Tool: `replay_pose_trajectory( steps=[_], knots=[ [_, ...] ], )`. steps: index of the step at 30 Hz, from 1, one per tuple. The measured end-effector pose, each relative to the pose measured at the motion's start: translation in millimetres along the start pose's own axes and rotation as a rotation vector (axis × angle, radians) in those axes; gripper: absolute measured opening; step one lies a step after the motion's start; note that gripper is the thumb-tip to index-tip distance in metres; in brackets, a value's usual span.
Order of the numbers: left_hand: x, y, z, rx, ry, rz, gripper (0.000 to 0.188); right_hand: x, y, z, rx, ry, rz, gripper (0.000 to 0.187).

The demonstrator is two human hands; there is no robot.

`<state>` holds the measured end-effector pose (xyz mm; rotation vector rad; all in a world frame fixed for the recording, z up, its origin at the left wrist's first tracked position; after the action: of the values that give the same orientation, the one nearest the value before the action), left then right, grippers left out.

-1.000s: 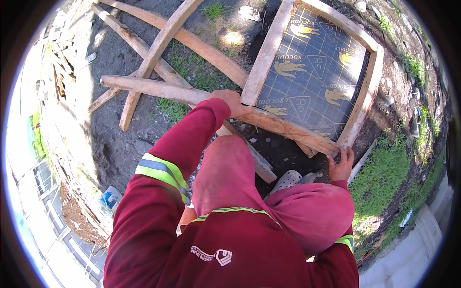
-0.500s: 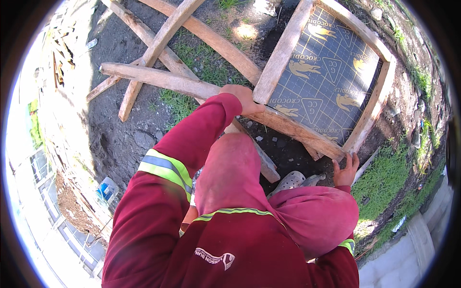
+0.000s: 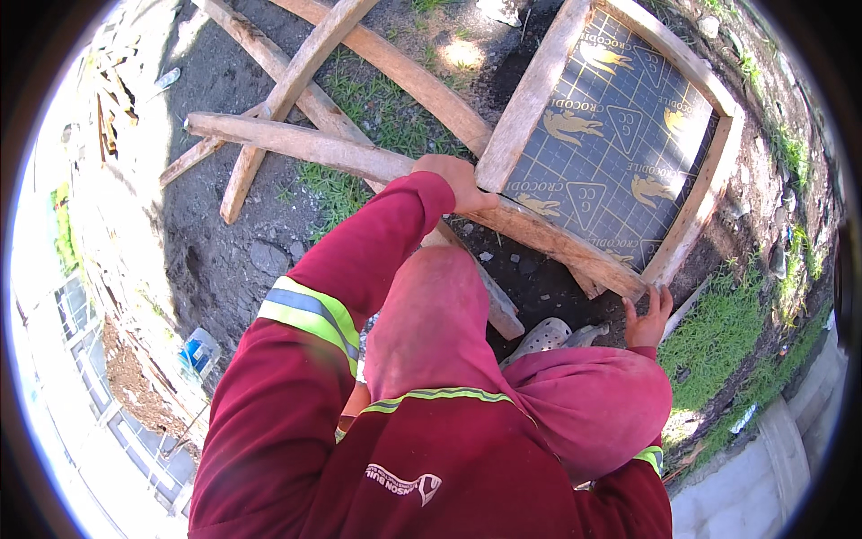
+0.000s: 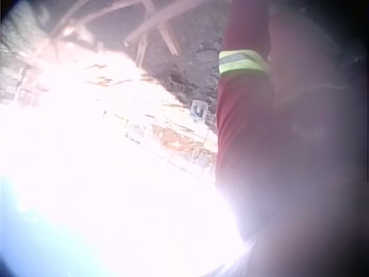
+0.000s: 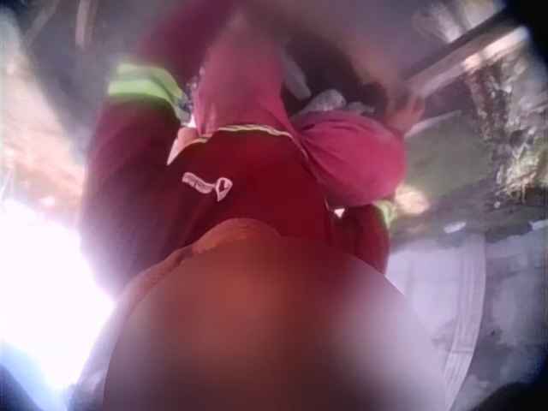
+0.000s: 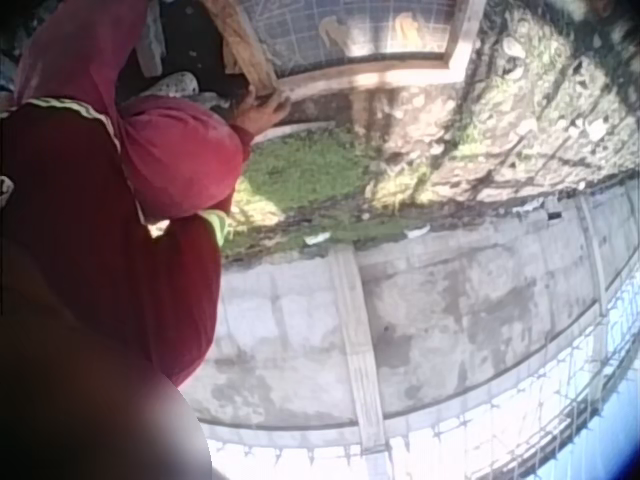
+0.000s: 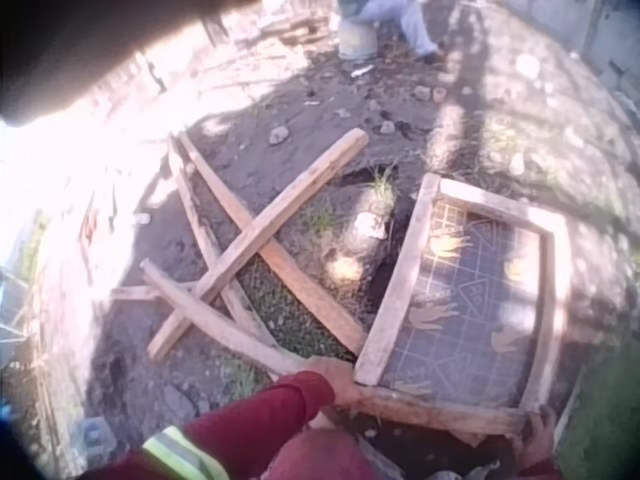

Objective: The person hammers nails into wooden planks to form a rectangular frame around a patterned tile. They then use a hand saw to cut a wooden plank and fit it into the frame.

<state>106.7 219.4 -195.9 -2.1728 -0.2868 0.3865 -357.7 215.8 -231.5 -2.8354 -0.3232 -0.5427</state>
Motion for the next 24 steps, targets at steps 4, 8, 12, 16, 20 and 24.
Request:
replay_pose_trajectory(
  steps=[4,8,12,16,20,24],
  knots=[
    [-1.1,1.4,-0.3,0.035,0.017,-0.032,0.072,-0.7,0.6,0.3,-0.004,0.004,-0.008,0.058],
    [-0.5,0.7,0.8,0.011,0.022,-0.016,0.073,-0.6,0.3,-0.1,-0.008,-0.013,-0.014,0.059],
    [0.7,0.5,2.4,-0.027,0.003,0.011,0.071,0.6,0.9,0.5,-0.012,-0.005,0.002,0.058],
    [2.0,1.9,4.5,-0.016,0.007,0.014,0.07,3.0,2.6,1.8,-0.002,0.015,0.013,0.058],
    [2.4,2.2,4.4,-0.023,0.01,0.008,0.07,5.1,1.9,-2.3,0.022,0.011,0.018,0.059],
    [2.7,-2.8,3.7,-0.002,0.045,0.024,0.073,3.4,1.0,-12.2,0.022,0.027,-0.052,0.063]
  ],
)
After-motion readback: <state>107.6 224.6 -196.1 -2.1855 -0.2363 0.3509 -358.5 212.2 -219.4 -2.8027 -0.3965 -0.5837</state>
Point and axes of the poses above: each hand's wrist, its own y-axis towards the middle knuckle, its own z-axis out of the palm, x = y × z, the point moved 1 cm from there along y, towards the middle knuckle, and after that the axes turned 1 degree about x, right-handed, at the moved point
